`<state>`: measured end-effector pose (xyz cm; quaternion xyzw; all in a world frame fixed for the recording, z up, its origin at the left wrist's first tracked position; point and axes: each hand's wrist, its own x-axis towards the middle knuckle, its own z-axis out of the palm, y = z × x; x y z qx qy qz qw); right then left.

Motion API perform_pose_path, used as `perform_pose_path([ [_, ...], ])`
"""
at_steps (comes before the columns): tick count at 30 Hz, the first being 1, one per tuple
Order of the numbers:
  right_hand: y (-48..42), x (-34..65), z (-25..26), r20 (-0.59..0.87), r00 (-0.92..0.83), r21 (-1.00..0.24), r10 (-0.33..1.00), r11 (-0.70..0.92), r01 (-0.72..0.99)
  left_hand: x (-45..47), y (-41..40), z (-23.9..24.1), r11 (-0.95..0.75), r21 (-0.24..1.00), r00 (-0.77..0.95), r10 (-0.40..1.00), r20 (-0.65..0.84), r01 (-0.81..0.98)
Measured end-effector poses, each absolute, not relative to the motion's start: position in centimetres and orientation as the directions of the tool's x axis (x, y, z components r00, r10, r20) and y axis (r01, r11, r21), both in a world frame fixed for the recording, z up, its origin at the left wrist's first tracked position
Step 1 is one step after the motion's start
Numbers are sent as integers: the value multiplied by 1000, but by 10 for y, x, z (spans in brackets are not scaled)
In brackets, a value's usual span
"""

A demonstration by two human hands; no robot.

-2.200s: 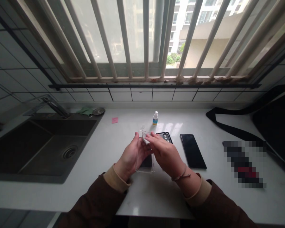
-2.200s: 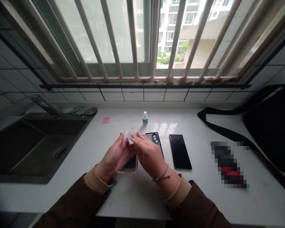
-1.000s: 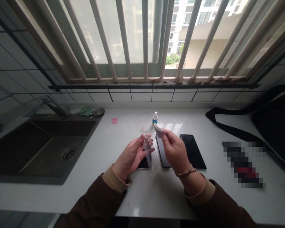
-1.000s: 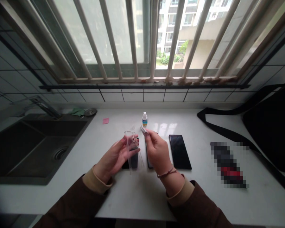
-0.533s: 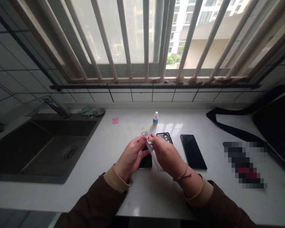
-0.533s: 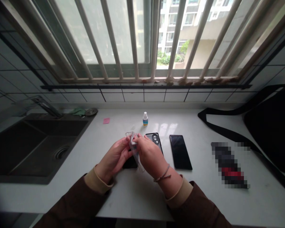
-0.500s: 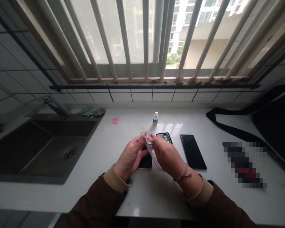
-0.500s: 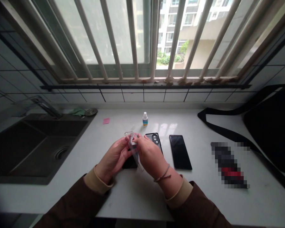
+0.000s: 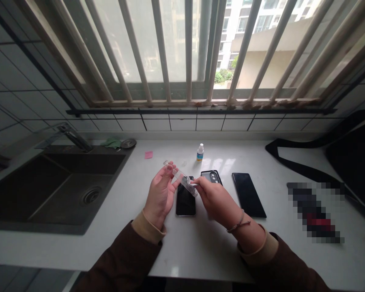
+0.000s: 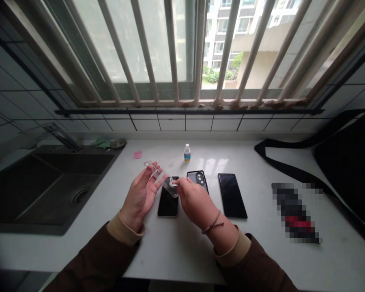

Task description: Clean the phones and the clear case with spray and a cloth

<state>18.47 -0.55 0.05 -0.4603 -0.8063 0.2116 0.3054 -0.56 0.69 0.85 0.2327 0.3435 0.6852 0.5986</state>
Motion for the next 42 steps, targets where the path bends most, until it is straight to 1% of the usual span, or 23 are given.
perform_pose_path([
  [5,-6,185,6,302,-340,-663,891,453,596,-6,7,10,-98,757,-230,971,-71,-646],
  [9,-8,184,4,343,-344,-710,874,481,514,-5,7,12,-128,767,-254,966,-48,-629],
  [12,-10,181,-2,384,-372,-730,845,525,437,-3,6,12,-116,769,-244,968,-53,-628],
  [14,-11,178,-5,405,-383,-733,830,545,406,-1,5,11,-93,771,-222,973,-63,-630],
  [16,-12,176,-7,406,-375,-733,834,541,411,2,3,11,-67,776,-190,979,-69,-628],
  [21,-13,175,-4,341,-302,-764,890,450,463,7,-2,9,17,796,-67,995,-72,-605],
  [25,-14,174,-1,353,-272,-780,895,443,443,10,-6,9,46,836,-11,998,-62,-546],
  [31,-17,174,5,431,-238,-792,870,491,362,14,-9,6,2,893,21,1000,8,-449],
  [36,-18,175,9,476,-196,-815,857,514,268,14,-12,6,-3,922,106,993,47,-386],
  [39,-19,176,10,484,-167,-833,859,511,211,14,-14,8,1,931,146,988,56,-365],
  [42,-21,176,9,493,-157,-844,856,514,152,14,-14,9,3,922,155,986,62,-387],
])
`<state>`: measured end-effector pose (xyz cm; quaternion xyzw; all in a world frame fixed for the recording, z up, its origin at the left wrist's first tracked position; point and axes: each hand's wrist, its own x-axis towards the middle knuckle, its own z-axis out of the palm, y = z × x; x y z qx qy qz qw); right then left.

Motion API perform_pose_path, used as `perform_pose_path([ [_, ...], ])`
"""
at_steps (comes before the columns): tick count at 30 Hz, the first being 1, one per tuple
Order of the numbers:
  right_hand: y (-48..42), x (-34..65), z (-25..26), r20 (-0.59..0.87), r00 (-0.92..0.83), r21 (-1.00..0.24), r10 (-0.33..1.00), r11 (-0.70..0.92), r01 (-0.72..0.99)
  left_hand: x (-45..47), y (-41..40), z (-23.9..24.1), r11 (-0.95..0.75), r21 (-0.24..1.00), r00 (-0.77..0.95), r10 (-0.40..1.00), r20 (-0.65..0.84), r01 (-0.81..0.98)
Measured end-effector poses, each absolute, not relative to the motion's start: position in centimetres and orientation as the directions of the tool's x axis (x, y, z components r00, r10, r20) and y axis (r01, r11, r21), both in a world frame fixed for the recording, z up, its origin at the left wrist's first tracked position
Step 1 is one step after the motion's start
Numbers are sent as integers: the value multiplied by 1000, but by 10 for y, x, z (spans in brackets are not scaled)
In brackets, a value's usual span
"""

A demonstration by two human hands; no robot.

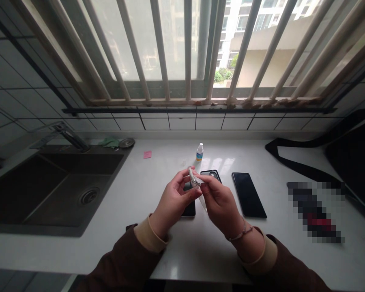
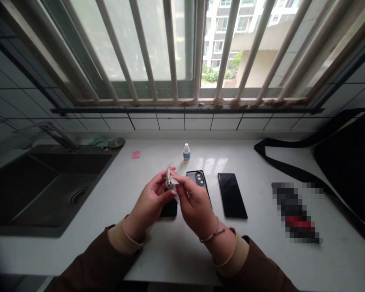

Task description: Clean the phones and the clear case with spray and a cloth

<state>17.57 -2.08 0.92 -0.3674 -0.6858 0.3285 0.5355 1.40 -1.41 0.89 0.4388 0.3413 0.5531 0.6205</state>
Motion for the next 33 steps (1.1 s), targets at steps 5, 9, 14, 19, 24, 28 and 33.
perform_pose_path([
  [5,-23,176,9,506,-203,-849,838,525,53,11,-15,9,73,878,165,986,7,-474],
  [9,-23,179,11,514,-246,-843,822,537,33,9,-16,11,120,842,173,984,-32,-527],
  [14,-22,184,14,533,-256,-832,806,554,15,6,-15,13,115,825,156,987,-33,-553],
  [19,-21,188,19,529,-282,-831,800,555,15,6,-13,14,108,784,146,989,-22,-612],
  [24,-18,192,17,503,-355,-813,788,571,117,2,-6,18,68,708,14,997,-82,-703],
  [28,-16,194,14,550,-381,-771,743,628,111,-2,0,18,46,687,-68,988,-138,-725],
  [33,-16,197,14,524,-422,-787,740,610,93,-6,3,19,41,689,-115,977,-179,-723],
])
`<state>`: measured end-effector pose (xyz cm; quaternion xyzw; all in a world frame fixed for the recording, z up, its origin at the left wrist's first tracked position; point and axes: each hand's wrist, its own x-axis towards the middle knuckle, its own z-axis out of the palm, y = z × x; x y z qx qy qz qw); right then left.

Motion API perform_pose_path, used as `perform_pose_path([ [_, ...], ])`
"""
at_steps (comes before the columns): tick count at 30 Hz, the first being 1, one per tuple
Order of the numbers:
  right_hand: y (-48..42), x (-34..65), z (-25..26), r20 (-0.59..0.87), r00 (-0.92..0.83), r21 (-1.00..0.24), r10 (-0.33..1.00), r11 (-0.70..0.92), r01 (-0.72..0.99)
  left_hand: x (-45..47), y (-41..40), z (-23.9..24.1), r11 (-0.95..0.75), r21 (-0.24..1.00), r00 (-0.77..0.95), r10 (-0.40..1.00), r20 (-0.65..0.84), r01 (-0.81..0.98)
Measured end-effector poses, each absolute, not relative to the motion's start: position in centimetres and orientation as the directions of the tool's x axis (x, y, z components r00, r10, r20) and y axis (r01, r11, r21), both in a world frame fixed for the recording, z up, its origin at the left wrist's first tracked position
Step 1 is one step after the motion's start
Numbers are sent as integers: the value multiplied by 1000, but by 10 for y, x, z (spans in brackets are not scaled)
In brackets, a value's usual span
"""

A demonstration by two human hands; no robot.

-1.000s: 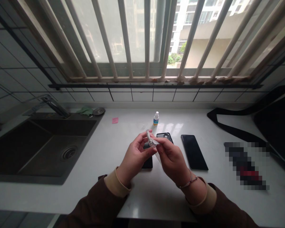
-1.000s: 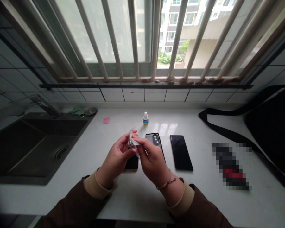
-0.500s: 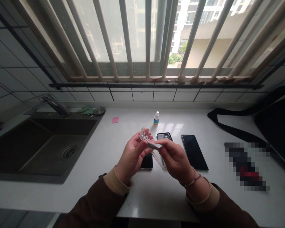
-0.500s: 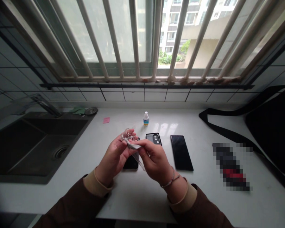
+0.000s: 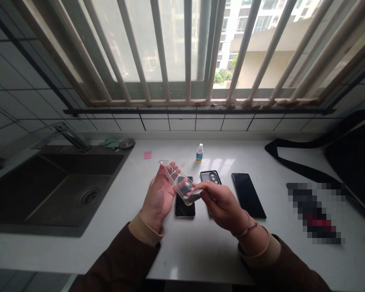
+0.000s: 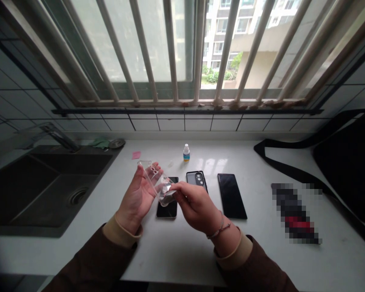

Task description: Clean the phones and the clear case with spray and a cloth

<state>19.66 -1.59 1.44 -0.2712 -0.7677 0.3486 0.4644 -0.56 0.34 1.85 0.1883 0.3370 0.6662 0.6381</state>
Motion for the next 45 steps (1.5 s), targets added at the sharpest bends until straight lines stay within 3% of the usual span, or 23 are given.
perform_pose_path([
  [4,-14,196,15,436,-344,-877,832,478,44,-6,2,19,112,693,-49,977,-207,-713],
  [7,-6,198,10,311,-69,-949,948,313,26,-6,-2,20,184,706,66,979,-192,-684],
  [11,6,203,5,210,207,-977,956,199,70,-5,-11,22,297,789,389,918,-80,-538],
  [15,3,201,8,271,133,-952,953,244,185,-1,-17,23,395,838,605,790,-100,-376],
  [20,-15,191,15,380,-188,-910,906,402,99,3,-16,14,436,832,605,781,-159,-343],
  [24,-20,190,13,466,-266,-858,844,504,99,5,-15,9,443,832,590,787,-183,-333],
  [35,-9,192,11,464,-157,-806,872,489,333,3,-16,16,402,781,542,835,-98,-478],
  [41,0,191,3,249,-28,-934,968,248,256,4,-8,17,606,601,508,786,-352,-522],
  [45,2,189,0,227,-19,-940,974,224,257,7,-3,15,588,596,386,809,-444,-547],
])
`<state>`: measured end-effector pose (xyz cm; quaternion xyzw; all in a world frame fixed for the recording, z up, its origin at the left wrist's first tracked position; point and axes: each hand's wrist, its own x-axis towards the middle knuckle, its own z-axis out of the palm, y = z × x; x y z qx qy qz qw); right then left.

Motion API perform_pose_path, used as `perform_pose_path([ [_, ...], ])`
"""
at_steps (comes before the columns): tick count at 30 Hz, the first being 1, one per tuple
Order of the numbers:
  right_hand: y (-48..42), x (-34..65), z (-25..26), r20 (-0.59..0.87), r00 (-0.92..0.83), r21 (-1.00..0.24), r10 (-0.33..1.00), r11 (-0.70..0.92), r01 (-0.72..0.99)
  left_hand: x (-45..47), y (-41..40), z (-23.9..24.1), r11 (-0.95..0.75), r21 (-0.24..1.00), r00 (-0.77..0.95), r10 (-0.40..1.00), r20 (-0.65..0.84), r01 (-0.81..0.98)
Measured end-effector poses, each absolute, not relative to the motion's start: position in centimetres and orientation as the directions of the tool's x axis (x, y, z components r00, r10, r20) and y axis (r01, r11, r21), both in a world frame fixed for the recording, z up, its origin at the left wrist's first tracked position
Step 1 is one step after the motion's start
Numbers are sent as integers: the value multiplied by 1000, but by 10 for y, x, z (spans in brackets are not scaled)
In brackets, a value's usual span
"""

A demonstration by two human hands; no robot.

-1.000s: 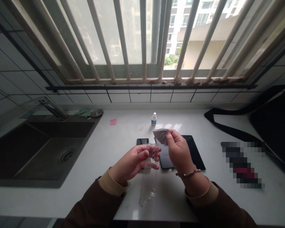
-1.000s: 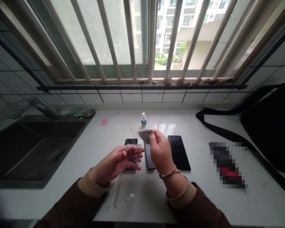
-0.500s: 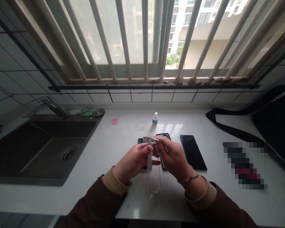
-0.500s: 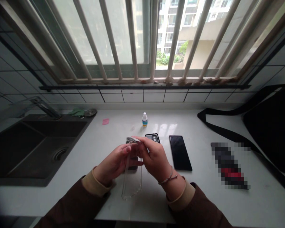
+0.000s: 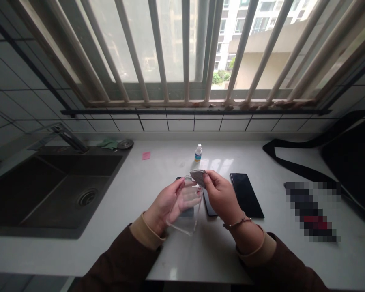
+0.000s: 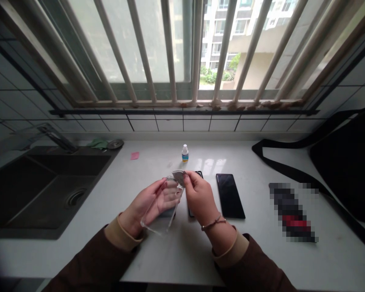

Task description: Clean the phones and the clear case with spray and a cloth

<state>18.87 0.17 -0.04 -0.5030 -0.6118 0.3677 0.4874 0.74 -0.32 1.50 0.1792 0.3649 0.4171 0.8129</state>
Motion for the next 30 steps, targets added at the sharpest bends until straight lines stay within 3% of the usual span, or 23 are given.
perform_pose_path([
  [12,-7,184,4,391,-67,-877,918,394,277,7,2,9,437,587,142,866,-479,-681],
  [22,-16,178,5,478,-350,-808,805,560,184,-8,14,19,170,545,-161,847,-506,-821],
  [30,-23,175,2,447,-489,-764,749,604,226,-24,21,23,-12,549,-307,840,-448,-835],
])
